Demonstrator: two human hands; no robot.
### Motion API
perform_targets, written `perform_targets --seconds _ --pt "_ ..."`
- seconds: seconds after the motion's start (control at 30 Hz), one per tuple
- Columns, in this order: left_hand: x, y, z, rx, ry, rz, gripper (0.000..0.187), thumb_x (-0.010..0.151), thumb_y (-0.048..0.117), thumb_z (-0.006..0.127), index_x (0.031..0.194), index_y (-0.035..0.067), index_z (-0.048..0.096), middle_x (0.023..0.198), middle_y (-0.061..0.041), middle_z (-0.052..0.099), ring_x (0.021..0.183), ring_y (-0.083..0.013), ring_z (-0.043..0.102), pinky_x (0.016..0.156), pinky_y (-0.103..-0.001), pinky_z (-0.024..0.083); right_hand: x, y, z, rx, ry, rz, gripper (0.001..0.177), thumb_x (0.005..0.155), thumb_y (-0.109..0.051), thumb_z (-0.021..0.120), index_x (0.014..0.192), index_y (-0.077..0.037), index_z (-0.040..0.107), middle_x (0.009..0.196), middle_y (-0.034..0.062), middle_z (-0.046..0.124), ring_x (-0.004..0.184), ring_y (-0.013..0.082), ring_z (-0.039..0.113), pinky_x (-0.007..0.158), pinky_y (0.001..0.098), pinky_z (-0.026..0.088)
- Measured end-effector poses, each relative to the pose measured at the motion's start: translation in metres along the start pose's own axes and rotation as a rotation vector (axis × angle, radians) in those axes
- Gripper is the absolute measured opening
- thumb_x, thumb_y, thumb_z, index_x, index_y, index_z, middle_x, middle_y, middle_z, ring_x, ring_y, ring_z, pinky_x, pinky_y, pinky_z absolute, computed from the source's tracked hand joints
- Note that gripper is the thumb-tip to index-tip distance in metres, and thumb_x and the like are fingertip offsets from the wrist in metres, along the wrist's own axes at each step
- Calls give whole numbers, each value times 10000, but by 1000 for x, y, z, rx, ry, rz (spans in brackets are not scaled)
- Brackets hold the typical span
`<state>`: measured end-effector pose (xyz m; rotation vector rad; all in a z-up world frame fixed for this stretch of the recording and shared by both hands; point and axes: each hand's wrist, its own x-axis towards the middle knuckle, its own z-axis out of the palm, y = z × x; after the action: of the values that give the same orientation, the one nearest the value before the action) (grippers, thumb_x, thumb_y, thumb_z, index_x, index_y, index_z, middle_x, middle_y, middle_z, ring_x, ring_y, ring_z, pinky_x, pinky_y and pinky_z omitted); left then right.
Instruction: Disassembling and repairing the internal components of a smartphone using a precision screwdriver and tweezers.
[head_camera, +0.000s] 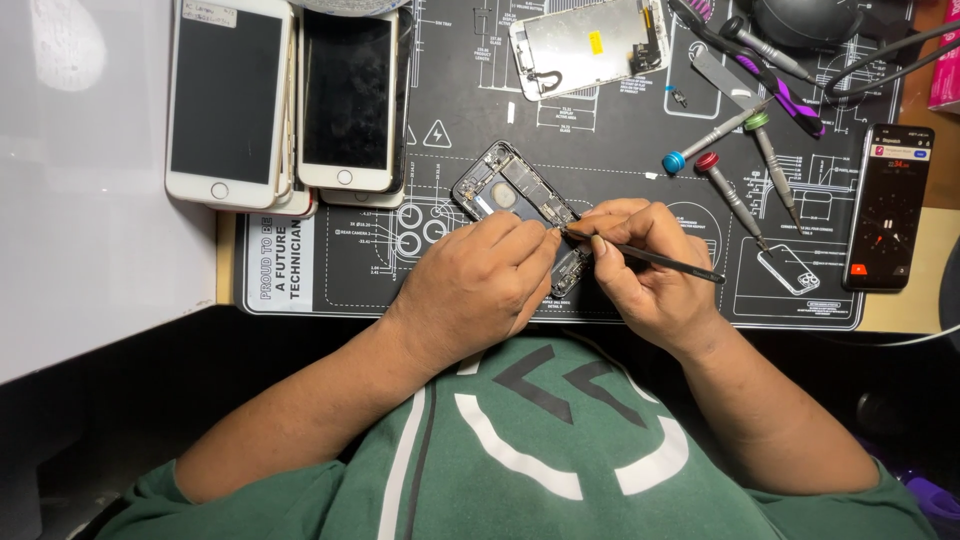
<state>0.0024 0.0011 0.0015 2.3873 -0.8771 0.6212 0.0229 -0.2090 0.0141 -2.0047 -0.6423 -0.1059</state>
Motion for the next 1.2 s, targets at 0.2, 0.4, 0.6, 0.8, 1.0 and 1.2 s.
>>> perform_targets --seconds 0.2,0.4,0.6,0.8,1.0,1.2 --pt "0 2 0 -2 -1 -9 183 972 134 590 948 -2 711 740 -50 515 734 -202 572 617 -304 500 0 0 -1 60 8 14 174 993 -4 634 863 78 552 909 252 745 959 387 735 741 422 602" --pt "-2 1 3 -4 2 -17 188 974 142 588 955 -2 708 744 -50 518 736 -204 574 616 -305 502 1 1 -1 50 5 6 171 988 11 639 857 83 557 906 258 743 952 388 733 743 423 603" --pt "0 3 2 12 38 -5 190 973 146 584 975 -2 703 747 -51 509 730 -216 577 612 -313 505 2 2 -1 90 7 11 168 975 11 644 861 95 554 897 280 738 930 415 733 747 457 600" --pt "0 3 7 17 106 -17 210 1002 157 551 1022 8 697 806 -57 528 792 -229 595 676 -316 519 -4 13 -3 233 68 52 151 1026 1 580 924 80 503 961 279 725 1003 390 718 811 448 593" --pt "1 2 1 0 78 -29 240 972 131 580 1115 6 726 1043 -135 677 1056 -297 647 982 -419 514 -13 27 -5 308 188 79 131 1048 -8 552 996 49 446 994 304 703 1049 407 703 761 367 583" --pt "0 3 6 -5 25 -40 250 966 117 569 1118 8 736 1058 -136 711 1055 -290 672 1002 -431 504 -16 30 -6 378 236 77 132 1034 -11 568 1011 30 445 990 294 709 1060 398 706 760 347 581"
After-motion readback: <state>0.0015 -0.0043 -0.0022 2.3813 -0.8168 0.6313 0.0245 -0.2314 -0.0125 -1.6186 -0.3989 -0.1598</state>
